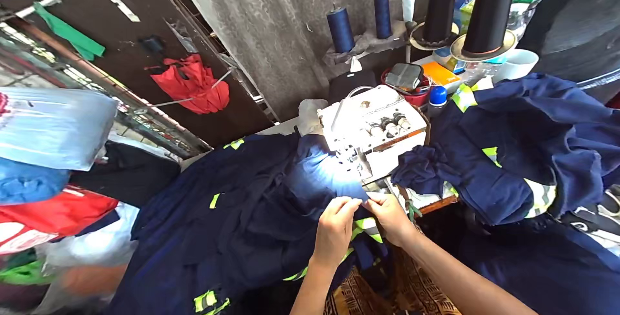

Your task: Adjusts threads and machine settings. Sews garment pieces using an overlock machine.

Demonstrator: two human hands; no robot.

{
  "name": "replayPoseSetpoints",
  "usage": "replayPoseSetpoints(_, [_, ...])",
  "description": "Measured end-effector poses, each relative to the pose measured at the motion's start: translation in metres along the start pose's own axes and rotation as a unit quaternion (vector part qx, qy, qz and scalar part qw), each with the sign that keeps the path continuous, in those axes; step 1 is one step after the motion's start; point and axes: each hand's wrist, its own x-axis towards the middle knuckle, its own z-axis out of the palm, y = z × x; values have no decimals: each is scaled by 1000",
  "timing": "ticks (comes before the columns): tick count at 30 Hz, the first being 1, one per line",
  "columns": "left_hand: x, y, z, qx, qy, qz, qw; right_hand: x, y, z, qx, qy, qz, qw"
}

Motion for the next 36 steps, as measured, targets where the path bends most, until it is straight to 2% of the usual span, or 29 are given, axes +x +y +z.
replayPoseSetpoints(4, [7,-5,5,-14,12,-17,1000,2,-1,0,38,-3,-9,999])
replayPoseSetpoints(10, [-1,-4,9,-15,26,-15,999,-12,11,-6,27,5,-6,1000])
replayPoseSetpoints(16, [2,-3,3,30,3,14,999,-16,4,-3,-11,15,-10,1000])
replayPoseSetpoints(22, [0,2,1,125,21,28,992,-24,-10,0,-58,6,-17,998])
replayPoseSetpoints(25, [1,4,3,133,43,26,990,-32,-21,2,-18,-9,32,999])
replayPoseSetpoints(28, [4,4,5,92,39,4,995,-36,-29,6,66,-4,96,993])
replayPoseSetpoints(30, [7,4,5,81,28,-3,996,-34,-29,9,63,20,98,993])
replayPoseSetpoints(32, [9,4,7,78,30,-7,996,-28,-18,8,-73,58,5,996])
replayPoseSetpoints(34, [11,5,5,62,31,-9,998,-13,-4,1,-226,76,-153,959])
replayPoseSetpoints(36, [11,3,5,39,36,-3,999,2,1,-7,-280,61,-275,918])
